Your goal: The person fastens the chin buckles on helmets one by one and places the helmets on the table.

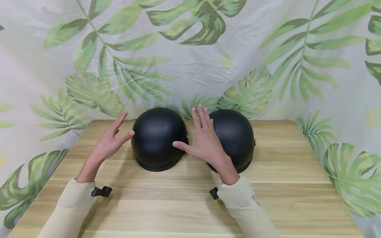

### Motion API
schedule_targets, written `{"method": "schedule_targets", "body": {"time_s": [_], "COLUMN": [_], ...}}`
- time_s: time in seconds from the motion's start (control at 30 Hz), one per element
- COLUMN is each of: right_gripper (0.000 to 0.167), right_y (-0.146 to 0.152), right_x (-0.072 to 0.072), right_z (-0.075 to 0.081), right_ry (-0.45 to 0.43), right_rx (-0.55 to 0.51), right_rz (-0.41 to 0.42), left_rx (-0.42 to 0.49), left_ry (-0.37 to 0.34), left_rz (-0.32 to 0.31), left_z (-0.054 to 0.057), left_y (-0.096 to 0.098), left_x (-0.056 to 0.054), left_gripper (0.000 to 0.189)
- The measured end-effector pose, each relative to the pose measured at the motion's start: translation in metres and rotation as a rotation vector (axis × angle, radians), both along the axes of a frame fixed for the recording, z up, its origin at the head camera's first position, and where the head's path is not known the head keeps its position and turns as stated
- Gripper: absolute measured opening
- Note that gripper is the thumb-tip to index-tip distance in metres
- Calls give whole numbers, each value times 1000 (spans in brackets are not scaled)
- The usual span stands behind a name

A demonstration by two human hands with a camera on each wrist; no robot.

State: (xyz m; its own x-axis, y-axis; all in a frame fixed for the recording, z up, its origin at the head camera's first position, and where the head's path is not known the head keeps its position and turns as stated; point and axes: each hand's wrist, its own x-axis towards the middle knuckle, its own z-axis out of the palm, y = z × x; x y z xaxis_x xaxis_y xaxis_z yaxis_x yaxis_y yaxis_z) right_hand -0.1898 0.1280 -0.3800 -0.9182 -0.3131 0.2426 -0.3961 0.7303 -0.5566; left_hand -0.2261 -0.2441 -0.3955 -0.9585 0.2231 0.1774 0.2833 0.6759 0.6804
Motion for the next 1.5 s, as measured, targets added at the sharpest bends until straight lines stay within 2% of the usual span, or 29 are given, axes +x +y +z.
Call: {"method": "schedule_targets", "body": {"time_s": [0.13,0.3,0.67,0.9,1.13,1.3,1.5], "right_gripper": [117,110,96,90,85,83,82], "right_y": [-13,-22,-31,-37,-36,-36,-35], "right_x": [-4,-9,-23,-30,-36,-39,-40], "right_z": [-9,-17,-35,-46,-53,-57,-60], "right_ry": [-20,-59,-163,-176,-217,-252,-309], "right_rx": [-76,-145,-243,-262,-274,-352,-471], "right_rz": [30,30,41,61,63,70,64], "left_rx": [36,108,185,254,267,269,269], "left_ry": [4,22,54,-1,-43,-57,-114], "left_rz": [18,30,-3,4,-10,-16,-41], "left_z": [-5,-11,-21,-29,-36,-39,-41], "left_y": [-2,-1,-1,-4,-8,-8,-10], "left_x": [-1,-5,-9,-13,-17,-19,-19], "left_gripper": [85,82,80,75,74,73,71]}}
